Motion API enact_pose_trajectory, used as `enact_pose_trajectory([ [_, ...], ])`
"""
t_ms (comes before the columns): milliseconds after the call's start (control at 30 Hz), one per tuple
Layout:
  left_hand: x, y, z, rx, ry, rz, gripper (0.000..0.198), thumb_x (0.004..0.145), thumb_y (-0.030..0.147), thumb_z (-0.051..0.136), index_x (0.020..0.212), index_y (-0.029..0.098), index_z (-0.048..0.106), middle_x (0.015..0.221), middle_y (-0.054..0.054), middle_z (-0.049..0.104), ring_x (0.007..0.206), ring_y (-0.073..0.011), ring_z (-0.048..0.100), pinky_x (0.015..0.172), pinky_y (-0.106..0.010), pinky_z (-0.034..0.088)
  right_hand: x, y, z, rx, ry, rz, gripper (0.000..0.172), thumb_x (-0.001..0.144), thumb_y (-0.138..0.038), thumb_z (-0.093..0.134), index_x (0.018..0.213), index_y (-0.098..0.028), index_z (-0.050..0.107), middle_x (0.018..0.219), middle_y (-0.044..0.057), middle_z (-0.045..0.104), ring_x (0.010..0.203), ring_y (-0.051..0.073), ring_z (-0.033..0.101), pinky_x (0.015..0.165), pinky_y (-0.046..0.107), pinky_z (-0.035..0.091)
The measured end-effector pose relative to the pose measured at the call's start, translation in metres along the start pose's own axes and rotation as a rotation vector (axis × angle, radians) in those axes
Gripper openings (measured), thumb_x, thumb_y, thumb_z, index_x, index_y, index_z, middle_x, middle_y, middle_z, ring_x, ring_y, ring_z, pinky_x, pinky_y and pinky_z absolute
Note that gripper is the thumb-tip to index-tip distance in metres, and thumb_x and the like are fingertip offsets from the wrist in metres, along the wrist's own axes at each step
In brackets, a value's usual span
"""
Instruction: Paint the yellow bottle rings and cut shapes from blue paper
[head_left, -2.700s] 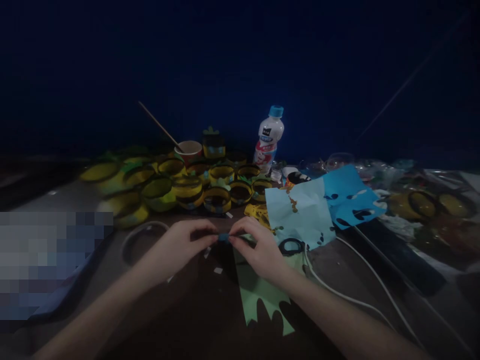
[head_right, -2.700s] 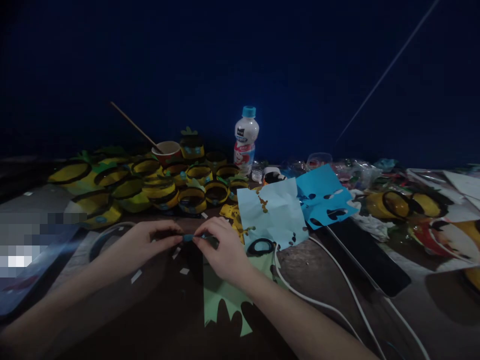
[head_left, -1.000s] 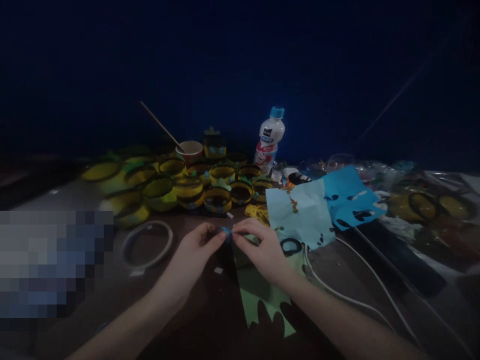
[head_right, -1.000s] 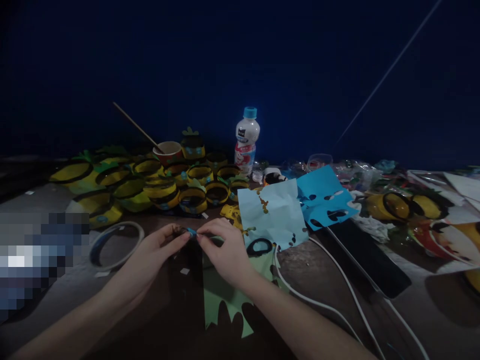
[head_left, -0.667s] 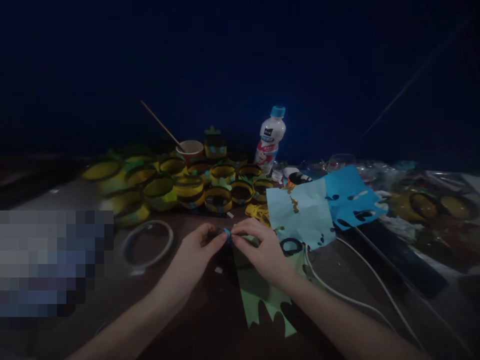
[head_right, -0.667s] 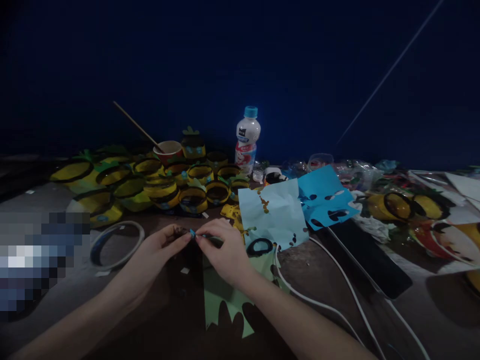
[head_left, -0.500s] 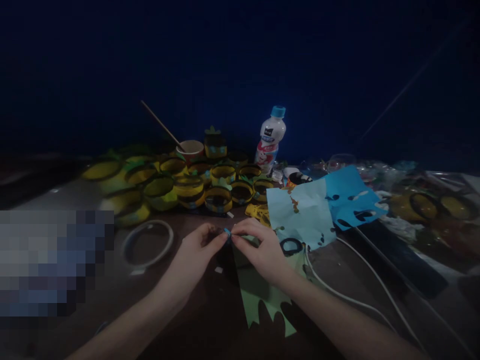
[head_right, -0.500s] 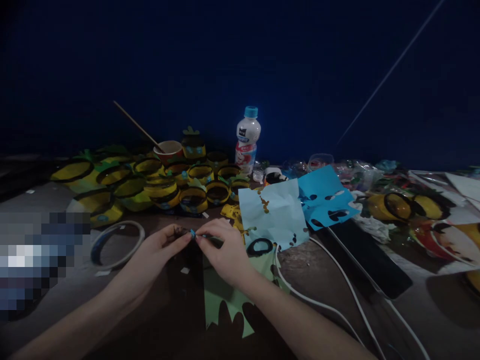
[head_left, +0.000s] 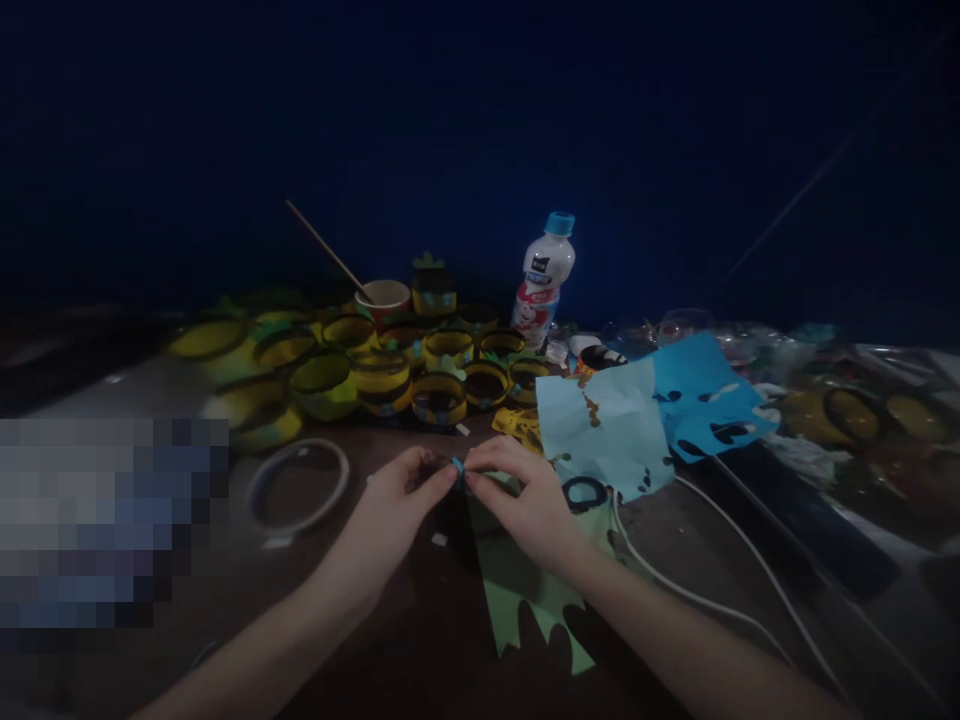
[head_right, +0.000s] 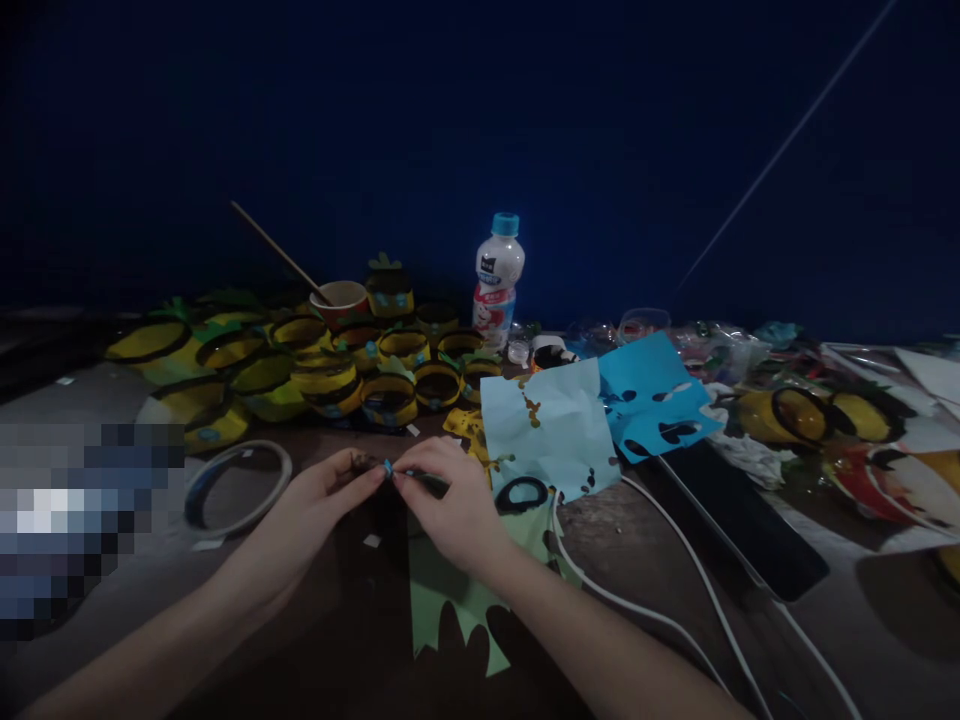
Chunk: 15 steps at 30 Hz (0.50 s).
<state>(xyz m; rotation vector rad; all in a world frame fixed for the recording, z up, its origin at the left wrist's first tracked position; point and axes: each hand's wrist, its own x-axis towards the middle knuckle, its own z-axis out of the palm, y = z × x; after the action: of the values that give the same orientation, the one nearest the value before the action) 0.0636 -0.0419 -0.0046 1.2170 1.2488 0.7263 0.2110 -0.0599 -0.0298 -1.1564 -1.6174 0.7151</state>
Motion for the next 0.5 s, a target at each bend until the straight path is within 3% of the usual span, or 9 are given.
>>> enact_pose_trajectory([
  [500,0.0009,-0.0017,0.0001,-0.038,0.016,-0.012,0.018,0.072,0.033,0.061,0.073,0.016,0.057,0.066,0.003,0.055,0.063,-0.0125,0.050,0.058,-0.023,0.038,-0.0019,0.0024,0.0014,0.004,0.008,-0.036,0.012,0.078,-0.010,0.056,0.076,-0.020,0.064,0.080,0.003,0.063,0.078,0.016,0.058,0.072,0.031,0.045],
])
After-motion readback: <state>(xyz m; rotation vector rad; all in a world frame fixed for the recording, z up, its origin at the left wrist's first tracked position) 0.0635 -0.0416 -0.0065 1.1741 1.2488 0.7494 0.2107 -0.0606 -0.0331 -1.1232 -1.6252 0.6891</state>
